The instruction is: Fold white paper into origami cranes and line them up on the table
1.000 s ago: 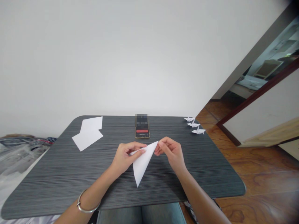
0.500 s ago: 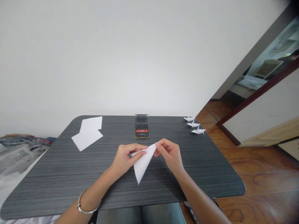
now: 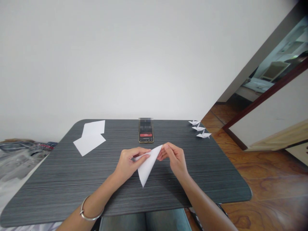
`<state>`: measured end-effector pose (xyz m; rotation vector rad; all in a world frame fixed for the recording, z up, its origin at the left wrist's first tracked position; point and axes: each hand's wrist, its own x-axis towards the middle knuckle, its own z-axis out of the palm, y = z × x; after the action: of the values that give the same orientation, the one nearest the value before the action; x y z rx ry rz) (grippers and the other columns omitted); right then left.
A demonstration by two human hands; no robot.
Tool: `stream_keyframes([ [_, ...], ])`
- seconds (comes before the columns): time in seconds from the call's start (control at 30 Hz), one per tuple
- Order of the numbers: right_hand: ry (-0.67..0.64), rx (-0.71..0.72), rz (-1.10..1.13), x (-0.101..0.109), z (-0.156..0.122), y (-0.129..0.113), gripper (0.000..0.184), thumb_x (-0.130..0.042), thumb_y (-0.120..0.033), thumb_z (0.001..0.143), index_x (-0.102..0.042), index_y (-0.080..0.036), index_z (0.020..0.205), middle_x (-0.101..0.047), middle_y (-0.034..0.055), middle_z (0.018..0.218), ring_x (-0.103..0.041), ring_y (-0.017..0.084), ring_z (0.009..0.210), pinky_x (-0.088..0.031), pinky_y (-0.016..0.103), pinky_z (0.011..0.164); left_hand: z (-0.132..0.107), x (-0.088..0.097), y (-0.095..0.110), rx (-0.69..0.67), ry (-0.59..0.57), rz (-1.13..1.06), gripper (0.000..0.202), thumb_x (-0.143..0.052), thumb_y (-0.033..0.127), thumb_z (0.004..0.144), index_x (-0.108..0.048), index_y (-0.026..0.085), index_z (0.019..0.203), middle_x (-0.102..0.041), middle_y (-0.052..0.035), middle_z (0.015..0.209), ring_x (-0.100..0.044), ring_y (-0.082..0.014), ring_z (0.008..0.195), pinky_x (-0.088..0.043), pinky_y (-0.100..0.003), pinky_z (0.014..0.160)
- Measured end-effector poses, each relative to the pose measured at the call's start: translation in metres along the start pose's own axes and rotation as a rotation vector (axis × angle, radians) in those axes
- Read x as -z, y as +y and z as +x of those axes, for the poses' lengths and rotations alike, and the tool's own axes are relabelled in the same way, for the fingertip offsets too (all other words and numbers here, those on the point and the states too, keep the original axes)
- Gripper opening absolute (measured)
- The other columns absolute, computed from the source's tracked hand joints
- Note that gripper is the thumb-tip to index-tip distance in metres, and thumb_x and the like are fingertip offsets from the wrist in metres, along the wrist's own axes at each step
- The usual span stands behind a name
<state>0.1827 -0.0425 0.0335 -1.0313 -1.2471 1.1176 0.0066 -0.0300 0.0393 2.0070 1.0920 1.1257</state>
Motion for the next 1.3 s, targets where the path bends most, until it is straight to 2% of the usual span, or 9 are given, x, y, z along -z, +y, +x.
stream_keyframes([
  [0.17, -0.292, -0.153, 0.01, -0.008, -0.004, 0.005, 0.026, -0.058, -0.041, 0.076, -0.061, -0.015, 0.071, -0.062, 0.0003, 0.06, -0.058, 0.01, 0.051, -0.047, 0.02, 0.048, -0.001, 0.0, -0.003, 0.078, 0.226, 0.029, 0.018, -0.06, 0.026, 0.075, -0.068, 0.015, 0.087, -0.063, 0.0005, 0.06, -0.054, -0.0082, 0.051, -0.041, -0.015, 0.046],
  [0.3, -0.493, -0.252, 0.03, -0.015, -0.008, 0.007, 0.024, -0.064, -0.038, 0.071, -0.062, -0.015, 0.074, -0.064, -0.0002, 0.063, -0.058, 0.01, 0.053, -0.047, 0.019, 0.049, -0.001, -0.001, -0.003, 0.124, 0.291, -0.05, 0.019, -0.06, 0.025, 0.075, -0.066, 0.016, 0.091, -0.059, 0.0024, 0.058, -0.049, -0.0066, 0.048, -0.038, -0.014, 0.044],
  [0.47, -0.359, -0.278, 0.159, -0.015, -0.005, 0.011, 0.022, -0.063, -0.037, 0.071, -0.058, -0.016, 0.073, -0.065, -0.0009, 0.061, -0.06, 0.01, 0.052, -0.045, 0.018, 0.047, 0.001, -0.002, -0.002, 0.185, 0.288, -0.239, 0.025, -0.061, 0.025, 0.074, -0.062, 0.015, 0.097, -0.056, 0.0035, 0.057, -0.048, -0.0066, 0.049, -0.039, -0.015, 0.045],
  [0.63, -0.182, -0.219, 0.129, -0.008, 0.001, 0.014, 0.021, -0.063, -0.035, 0.073, -0.062, -0.015, 0.077, -0.065, -0.001, 0.059, -0.06, 0.01, 0.047, -0.047, 0.019, 0.046, 0.002, -0.001, -0.002, 0.201, 0.231, -0.365, 0.046, -0.06, 0.024, 0.076, -0.048, 0.017, 0.12, -0.05, 0.0064, 0.056, -0.045, -0.0056, 0.047, -0.038, -0.014, 0.045],
  [0.7, -0.168, -0.2, 0.11, -0.006, 0.002, 0.012, 0.02, -0.063, -0.034, 0.072, -0.064, -0.015, 0.077, -0.064, -0.0017, 0.057, -0.058, 0.009, 0.045, -0.046, 0.019, 0.044, 0.002, -0.001, -0.003, 0.201, 0.171, -0.39, 0.051, -0.058, 0.024, 0.077, -0.044, 0.019, 0.125, -0.057, 0.0034, 0.065, -0.051, -0.0067, 0.052, -0.041, -0.015, 0.047],
  [0.83, -0.198, -0.226, 0.079, -0.004, 0.003, 0.007, 0.021, -0.066, -0.034, 0.07, -0.066, -0.014, 0.075, -0.062, -0.0032, 0.052, -0.055, 0.008, 0.04, -0.045, 0.018, 0.041, 0.002, 0.0, -0.004, 0.189, 0.022, -0.352, 0.036, -0.06, 0.025, 0.076, -0.06, 0.02, 0.111, -0.066, -0.0056, 0.1, -0.061, -0.0147, 0.081, -0.048, -0.022, 0.066],
  [0.93, -0.211, -0.229, 0.067, -0.004, 0.003, 0.006, 0.02, -0.066, -0.034, 0.07, -0.065, -0.014, 0.075, -0.061, -0.0034, 0.05, -0.053, 0.008, 0.038, -0.044, 0.018, 0.039, 0.004, 0.001, -0.004, 0.212, -0.046, -0.342, 0.028, -0.06, 0.024, 0.075, -0.066, 0.019, 0.102, -0.069, -0.0059, 0.099, -0.062, -0.0175, 0.088, -0.049, -0.023, 0.072],
  [1.07, -0.157, -0.14, 0.122, -0.002, 0.002, 0.007, 0.02, -0.066, -0.029, 0.071, -0.062, -0.016, 0.085, -0.063, -0.0031, 0.058, -0.057, 0.009, 0.045, -0.047, 0.019, 0.045, 0.005, 0.004, -0.003, 0.27, 0.006, -0.385, 0.027, -0.063, 0.025, 0.073, -0.068, 0.016, 0.098, -0.07, -0.0073, 0.096, -0.064, -0.0189, 0.084, -0.049, -0.023, 0.068],
  [1.3, -0.171, 0.067, 0.016, 0.007, -0.001, 0.005, 0.03, -0.072, -0.019, 0.066, -0.063, -0.02, 0.094, -0.069, 0.0038, 0.087, -0.064, 0.017, 0.081, -0.052, 0.024, 0.064, 0.005, 0.008, -0.005, 0.258, 0.137, -0.444, 0.025, -0.066, 0.023, 0.07, -0.069, 0.018, 0.094, -0.07, -0.0056, 0.094, -0.063, -0.0174, 0.081, -0.048, -0.021, 0.064],
])
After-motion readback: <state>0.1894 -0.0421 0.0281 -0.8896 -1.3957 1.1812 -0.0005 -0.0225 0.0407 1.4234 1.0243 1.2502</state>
